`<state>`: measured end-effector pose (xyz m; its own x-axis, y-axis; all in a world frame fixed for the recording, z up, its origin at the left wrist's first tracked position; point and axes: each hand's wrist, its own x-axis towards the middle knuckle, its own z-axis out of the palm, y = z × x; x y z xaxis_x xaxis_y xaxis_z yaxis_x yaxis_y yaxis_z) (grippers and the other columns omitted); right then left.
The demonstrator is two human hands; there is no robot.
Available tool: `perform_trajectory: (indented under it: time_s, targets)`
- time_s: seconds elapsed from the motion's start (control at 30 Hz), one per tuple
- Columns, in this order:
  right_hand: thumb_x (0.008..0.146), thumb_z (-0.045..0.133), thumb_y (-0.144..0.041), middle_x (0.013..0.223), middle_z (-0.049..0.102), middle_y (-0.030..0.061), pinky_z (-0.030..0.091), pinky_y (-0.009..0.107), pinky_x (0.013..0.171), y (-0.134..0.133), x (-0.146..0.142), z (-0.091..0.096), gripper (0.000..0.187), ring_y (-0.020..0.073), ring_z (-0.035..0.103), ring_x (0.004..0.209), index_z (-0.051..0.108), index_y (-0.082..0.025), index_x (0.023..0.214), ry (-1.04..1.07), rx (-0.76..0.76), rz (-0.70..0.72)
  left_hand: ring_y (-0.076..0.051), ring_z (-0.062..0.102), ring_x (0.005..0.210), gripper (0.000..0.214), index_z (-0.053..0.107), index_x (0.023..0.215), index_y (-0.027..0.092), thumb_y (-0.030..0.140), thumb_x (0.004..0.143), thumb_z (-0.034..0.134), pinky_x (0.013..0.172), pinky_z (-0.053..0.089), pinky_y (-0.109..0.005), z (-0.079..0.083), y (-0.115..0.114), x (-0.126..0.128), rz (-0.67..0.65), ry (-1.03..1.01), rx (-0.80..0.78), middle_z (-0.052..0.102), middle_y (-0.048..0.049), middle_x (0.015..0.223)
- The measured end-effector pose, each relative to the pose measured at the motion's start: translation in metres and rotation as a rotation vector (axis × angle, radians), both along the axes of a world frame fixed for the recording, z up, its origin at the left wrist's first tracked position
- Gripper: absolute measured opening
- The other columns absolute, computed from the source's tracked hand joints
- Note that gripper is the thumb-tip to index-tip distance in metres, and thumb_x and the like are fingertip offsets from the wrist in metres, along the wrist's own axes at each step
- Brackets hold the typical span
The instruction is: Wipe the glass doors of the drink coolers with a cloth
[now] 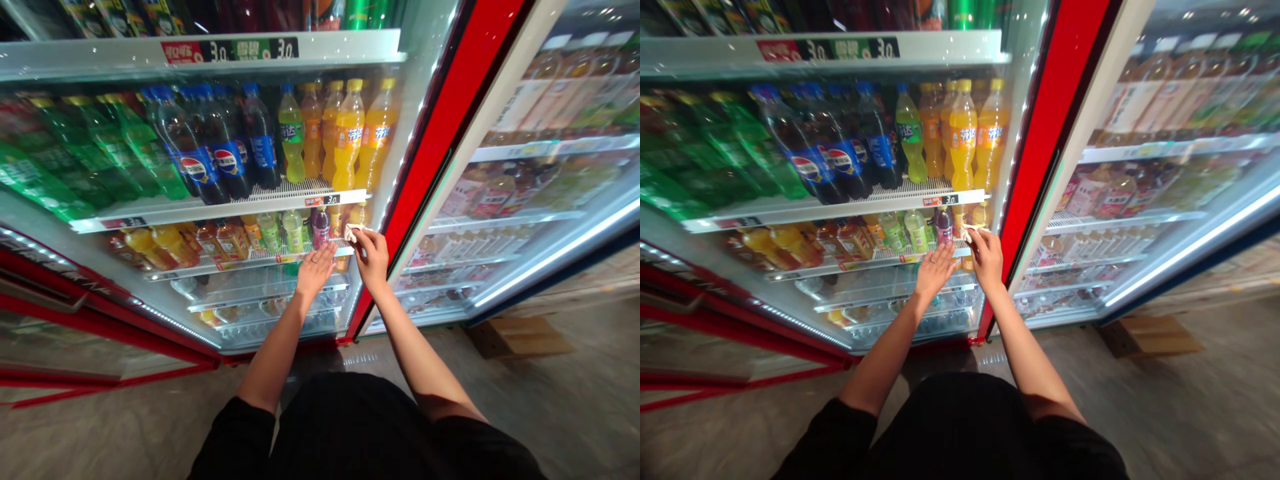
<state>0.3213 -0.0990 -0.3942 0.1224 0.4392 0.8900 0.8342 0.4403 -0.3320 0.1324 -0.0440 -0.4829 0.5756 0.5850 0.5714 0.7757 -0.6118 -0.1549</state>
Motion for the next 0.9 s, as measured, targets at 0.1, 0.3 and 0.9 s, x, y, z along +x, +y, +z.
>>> perform_trajectory:
  time_s: [0.1, 0.3, 0.9]
  targets:
    - [0.106, 0.058, -0.026, 0.121, 0.071, 0.0097, 0.062, 0.049, 0.103, 0.002, 0.005, 0.01, 0.036, 0.0276, 0.07, 0.121, 0.072, -0.035, 0.138, 0.01, 0.003, 0.008, -0.015, 0.016, 0.169, 0.07, 0.015, 0.175, 0.022, 0.031, 0.112, 0.043, 0.14, 0.012, -0.035, 0.002, -0.001, 0.0, 0.019, 0.007, -0.002, 0.035, -0.0036, 0.176]
    - [0.105, 0.058, -0.026, 0.119, 0.072, 0.0118, 0.061, 0.052, 0.102, -0.001, 0.015, 0.006, 0.035, 0.0297, 0.07, 0.116, 0.073, -0.03, 0.137, 0.084, 0.03, -0.048, -0.02, 0.022, 0.169, 0.071, 0.013, 0.175, 0.02, 0.032, 0.111, 0.042, 0.139, 0.015, -0.04, 0.002, -0.002, 0.004, 0.038, -0.02, -0.007, 0.034, -0.0074, 0.176]
    - [0.106, 0.059, -0.028, 0.121, 0.074, 0.0106, 0.061, 0.05, 0.1, -0.004, 0.038, 0.016, 0.034, 0.029, 0.07, 0.114, 0.073, -0.032, 0.136, -0.056, -0.056, 0.032, -0.014, 0.007, 0.167, 0.077, 0.014, 0.176, 0.026, 0.022, 0.103, 0.038, 0.14, 0.014, -0.036, 0.024, -0.028, 0.033, 0.062, 0.031, -0.15, 0.018, 0.0027, 0.179]
